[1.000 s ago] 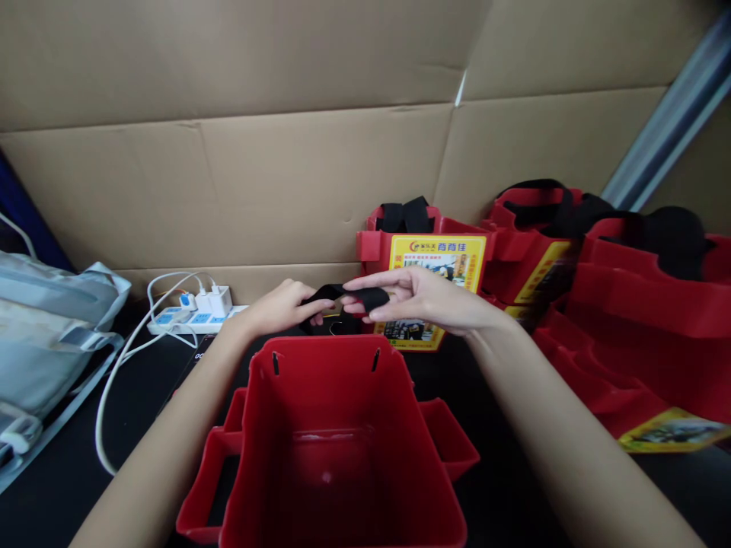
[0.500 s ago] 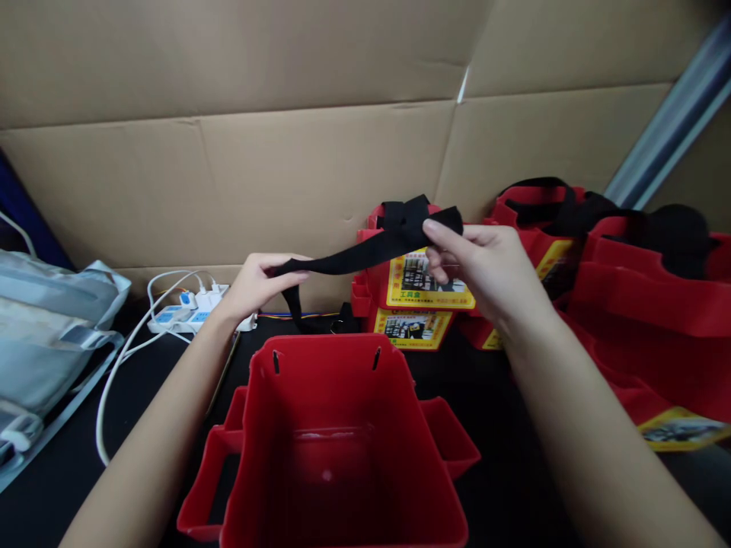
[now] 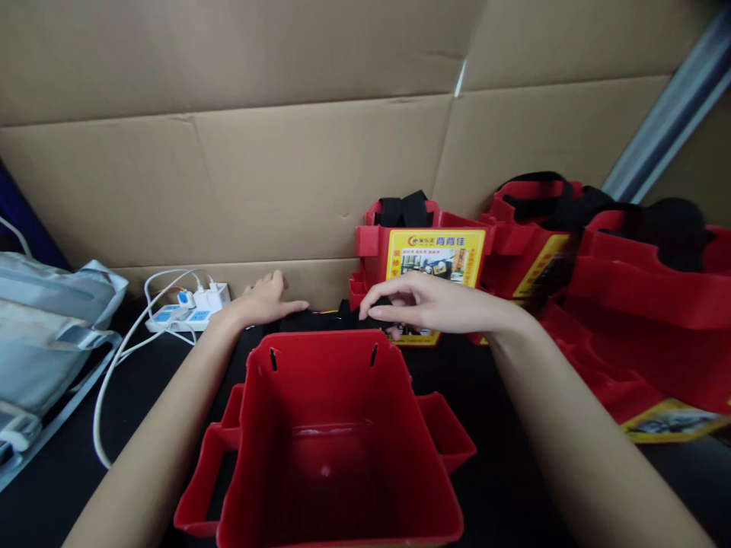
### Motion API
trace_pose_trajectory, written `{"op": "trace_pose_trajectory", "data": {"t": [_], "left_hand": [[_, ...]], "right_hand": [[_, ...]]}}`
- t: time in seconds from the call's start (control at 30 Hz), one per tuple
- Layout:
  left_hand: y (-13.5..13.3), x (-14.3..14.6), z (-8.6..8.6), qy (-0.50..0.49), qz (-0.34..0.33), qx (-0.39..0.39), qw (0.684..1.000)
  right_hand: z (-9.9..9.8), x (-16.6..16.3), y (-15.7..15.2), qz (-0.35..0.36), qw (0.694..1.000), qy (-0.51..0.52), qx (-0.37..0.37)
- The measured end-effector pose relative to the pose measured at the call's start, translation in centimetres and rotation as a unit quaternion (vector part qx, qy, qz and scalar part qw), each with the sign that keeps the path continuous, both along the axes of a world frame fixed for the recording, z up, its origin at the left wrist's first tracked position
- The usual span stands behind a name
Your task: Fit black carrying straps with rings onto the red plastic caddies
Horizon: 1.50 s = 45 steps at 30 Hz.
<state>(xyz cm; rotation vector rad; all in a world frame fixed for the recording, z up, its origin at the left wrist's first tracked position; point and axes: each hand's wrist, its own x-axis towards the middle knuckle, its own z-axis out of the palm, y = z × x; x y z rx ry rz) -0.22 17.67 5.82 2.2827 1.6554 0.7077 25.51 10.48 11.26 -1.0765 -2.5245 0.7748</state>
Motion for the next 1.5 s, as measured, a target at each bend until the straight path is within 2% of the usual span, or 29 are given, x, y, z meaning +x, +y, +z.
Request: {"op": "trace_pose_trajectory", "data": {"t": [0.1, 0.2, 0.27, 0.33, 0.47, 0.57, 0.77, 1.07, 1.17, 1.27, 1.4, 1.5], "left_hand": [[-2.3, 0.7, 1.9, -0.023, -0.08, -0.014, 0.996], [-5.4, 1.4, 4.3, -0.03, -0.248, -0.115, 0.961], [-7.0, 1.8, 5.3, 0.026, -0.334, -0.175, 0.926], [-7.9, 1.9, 5.7, 0.083, -0.372, -0.198, 0.903], [-7.8, 1.5, 5.6, 0.102, -0.378, -0.203, 0.897], [-7.5, 1.1, 5.5, 0.096, -0.365, -0.219, 0.9], [-7.5, 0.9, 5.4, 0.064, -0.343, -0.231, 0.908], [-7.3, 0.8, 5.1, 0.036, -0.329, -0.232, 0.915], [-7.3, 0.8, 5.1, 0.058, -0.331, -0.231, 0.913], [-7.3, 0.8, 5.0, 0.092, -0.334, -0.213, 0.913], [-7.2, 0.8, 4.9, 0.086, -0.334, -0.19, 0.919], [-7.1, 0.9, 4.9, 0.078, -0.349, -0.201, 0.912]], "right_hand": [[-0.2, 0.0, 0.4, 0.013, 0.997, 0.007, -0.08], [-0.4, 0.4, 0.9, 0.056, 0.983, 0.025, -0.174], [-0.7, 0.8, 1.3, 0.088, 0.978, 0.024, -0.188], [-1.0, 1.0, 1.7, 0.099, 0.983, 0.016, -0.151], [-1.3, 0.7, 2.1, 0.125, 0.992, 0.019, -0.007], [-1.4, 0.2, 2.0, 0.159, 0.987, 0.027, 0.028], [-1.8, 0.0, 2.1, 0.123, 0.992, 0.02, -0.018], [-2.0, -0.4, 2.1, 0.15, 0.988, 0.041, -0.026], [-2.2, -0.9, 1.8, 0.149, 0.986, 0.063, -0.037], [-2.4, -1.1, 1.7, 0.132, 0.987, 0.066, -0.064], [-2.3, -0.7, 1.8, 0.092, 0.987, 0.064, -0.117], [-2.1, -0.1, 1.8, 0.098, 0.976, 0.086, -0.175]]}}
